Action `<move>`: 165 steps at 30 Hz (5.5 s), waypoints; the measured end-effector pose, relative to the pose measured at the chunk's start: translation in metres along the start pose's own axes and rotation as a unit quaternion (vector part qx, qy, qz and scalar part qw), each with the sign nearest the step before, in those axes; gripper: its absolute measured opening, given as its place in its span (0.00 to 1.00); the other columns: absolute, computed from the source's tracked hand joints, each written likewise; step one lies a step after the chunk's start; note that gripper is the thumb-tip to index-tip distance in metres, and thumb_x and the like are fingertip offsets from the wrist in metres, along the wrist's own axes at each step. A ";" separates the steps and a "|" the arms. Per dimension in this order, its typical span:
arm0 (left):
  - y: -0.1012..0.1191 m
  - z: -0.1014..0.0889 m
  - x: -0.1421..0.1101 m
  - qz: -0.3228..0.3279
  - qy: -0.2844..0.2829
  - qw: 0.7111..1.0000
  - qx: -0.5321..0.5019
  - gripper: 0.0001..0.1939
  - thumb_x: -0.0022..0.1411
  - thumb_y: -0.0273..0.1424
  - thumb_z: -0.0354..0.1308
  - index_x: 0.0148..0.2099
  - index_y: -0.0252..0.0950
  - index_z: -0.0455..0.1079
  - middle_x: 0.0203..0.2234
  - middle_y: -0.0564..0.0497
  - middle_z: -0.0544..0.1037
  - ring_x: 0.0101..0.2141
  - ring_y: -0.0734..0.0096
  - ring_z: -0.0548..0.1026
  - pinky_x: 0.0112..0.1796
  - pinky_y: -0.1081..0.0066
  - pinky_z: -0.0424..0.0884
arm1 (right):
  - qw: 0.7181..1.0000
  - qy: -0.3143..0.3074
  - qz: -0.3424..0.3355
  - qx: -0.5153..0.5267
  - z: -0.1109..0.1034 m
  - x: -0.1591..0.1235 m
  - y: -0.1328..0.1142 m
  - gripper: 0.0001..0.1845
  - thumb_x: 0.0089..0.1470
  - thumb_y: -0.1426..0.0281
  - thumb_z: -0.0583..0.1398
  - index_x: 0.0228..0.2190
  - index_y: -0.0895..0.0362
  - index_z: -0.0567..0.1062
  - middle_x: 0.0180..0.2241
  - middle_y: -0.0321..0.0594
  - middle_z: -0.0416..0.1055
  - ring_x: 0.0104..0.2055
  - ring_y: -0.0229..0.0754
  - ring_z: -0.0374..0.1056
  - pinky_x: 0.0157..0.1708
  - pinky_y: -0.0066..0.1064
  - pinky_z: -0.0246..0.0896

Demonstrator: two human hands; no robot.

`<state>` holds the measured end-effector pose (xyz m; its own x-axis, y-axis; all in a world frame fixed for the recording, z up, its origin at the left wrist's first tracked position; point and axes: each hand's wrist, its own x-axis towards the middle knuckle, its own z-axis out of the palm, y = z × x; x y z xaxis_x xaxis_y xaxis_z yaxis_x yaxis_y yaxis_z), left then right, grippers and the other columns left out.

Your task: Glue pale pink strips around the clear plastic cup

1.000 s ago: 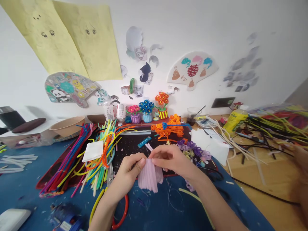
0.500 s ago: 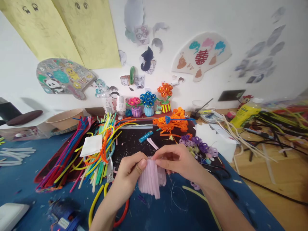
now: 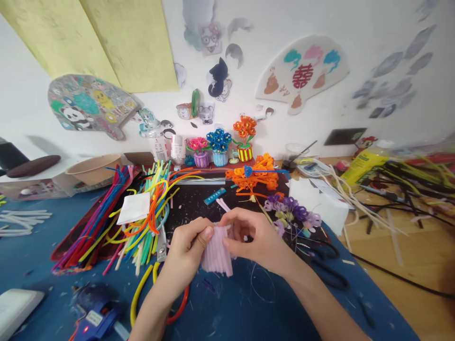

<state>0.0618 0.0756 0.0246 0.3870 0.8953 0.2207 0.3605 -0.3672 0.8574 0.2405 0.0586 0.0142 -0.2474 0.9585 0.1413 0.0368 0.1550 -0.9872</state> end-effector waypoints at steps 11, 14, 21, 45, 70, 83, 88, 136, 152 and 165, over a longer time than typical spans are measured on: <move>-0.004 0.001 -0.002 -0.014 -0.005 0.999 -0.037 0.19 0.65 0.38 0.49 0.22 0.36 0.59 0.19 0.58 0.57 0.22 0.76 0.55 0.25 0.72 0.52 | 1.000 0.010 0.010 -0.011 0.002 -0.001 0.000 0.14 0.42 0.80 0.63 0.34 0.56 0.74 0.22 0.26 0.61 0.22 0.30 0.54 0.22 0.23 0.52; -0.005 0.002 -0.002 -0.013 -0.006 0.999 -0.051 0.19 0.65 0.38 0.49 0.23 0.36 0.60 0.19 0.58 0.56 0.22 0.76 0.55 0.25 0.72 0.51 | 1.000 0.007 0.011 -0.008 0.002 -0.002 -0.001 0.14 0.43 0.80 0.62 0.34 0.56 0.74 0.22 0.26 0.61 0.21 0.29 0.53 0.22 0.23 0.52; -0.006 0.003 -0.001 -0.019 0.003 0.999 -0.050 0.19 0.64 0.38 0.50 0.23 0.36 0.61 0.19 0.59 0.56 0.22 0.77 0.53 0.24 0.72 0.51 | 1.000 -0.011 0.006 -0.009 0.000 -0.002 0.000 0.17 0.43 0.80 0.63 0.37 0.56 0.73 0.25 0.27 0.62 0.23 0.30 0.55 0.24 0.24 0.55; -0.020 0.002 -0.003 -0.076 -0.007 0.988 -0.134 0.22 0.64 0.45 0.52 0.23 0.35 0.59 0.20 0.58 0.54 0.23 0.76 0.52 0.24 0.71 0.47 | 0.998 -0.063 0.026 0.013 -0.004 -0.005 -0.001 0.25 0.43 0.79 0.66 0.45 0.53 0.75 0.21 0.25 0.58 0.24 0.32 0.56 0.28 0.26 0.56; -0.023 0.000 -0.003 -0.091 0.003 0.984 -0.155 0.23 0.62 0.47 0.55 0.24 0.35 0.62 0.19 0.58 0.55 0.22 0.77 0.52 0.23 0.72 0.47 | 0.999 -0.042 0.028 -0.012 0.003 -0.011 -0.002 0.31 0.40 0.78 0.67 0.48 0.50 0.73 0.25 0.28 0.58 0.28 0.35 0.58 0.28 0.27 0.57; -0.023 0.000 -0.003 -0.090 -0.003 0.985 -0.146 0.22 0.62 0.46 0.54 0.24 0.35 0.63 0.19 0.57 0.56 0.22 0.76 0.53 0.23 0.72 0.48 | 0.998 -0.037 0.034 0.028 0.002 -0.009 -0.003 0.22 0.47 0.69 0.68 0.46 0.53 0.75 0.29 0.32 0.65 0.29 0.35 0.60 0.28 0.27 0.58; -0.016 0.004 -0.004 -0.078 -0.023 0.989 -0.120 0.23 0.62 0.46 0.53 0.22 0.35 0.61 0.19 0.57 0.56 0.22 0.76 0.53 0.23 0.72 0.48 | 0.998 0.009 0.044 0.033 0.002 -0.004 0.002 0.13 0.54 0.60 0.64 0.35 0.57 0.78 0.26 0.35 0.69 0.25 0.34 0.60 0.22 0.25 0.53; -0.015 0.007 -0.008 -0.078 0.061 0.959 -0.266 0.17 0.62 0.44 0.58 0.29 0.35 0.70 0.22 0.55 0.67 0.25 0.75 0.63 0.27 0.77 0.60 | 0.983 -0.020 -0.086 -0.162 -0.008 -0.015 -0.006 0.53 0.38 0.65 0.74 0.61 0.38 0.56 0.63 0.36 0.53 0.66 0.50 0.50 0.64 0.44 0.49; -0.006 0.012 -0.014 -0.025 0.209 0.976 -0.061 0.13 0.64 0.42 0.56 0.40 0.40 0.77 0.31 0.55 0.81 0.29 0.75 0.74 0.30 0.79 0.69 | 0.968 0.116 -0.175 -0.137 0.017 -0.005 0.004 0.38 0.40 0.85 0.60 0.53 0.49 0.66 0.51 0.35 0.69 0.51 0.40 0.68 0.49 0.27 0.65; 0.000 0.031 -0.011 -0.036 0.234 0.971 0.027 0.19 0.55 0.43 0.63 0.46 0.42 0.72 0.40 0.51 0.80 0.39 0.64 0.76 0.42 0.65 0.71 | 0.943 0.194 -0.186 -0.197 0.021 -0.004 0.012 0.31 0.47 0.78 0.65 0.52 0.51 0.67 0.50 0.41 0.69 0.50 0.43 0.69 0.49 0.32 0.67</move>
<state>0.0840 0.0582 0.0077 -0.0653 0.9309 0.3594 0.4211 -0.3008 0.8557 0.2216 0.0520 0.0003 0.0568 0.8235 0.5645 0.3923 0.5015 -0.7711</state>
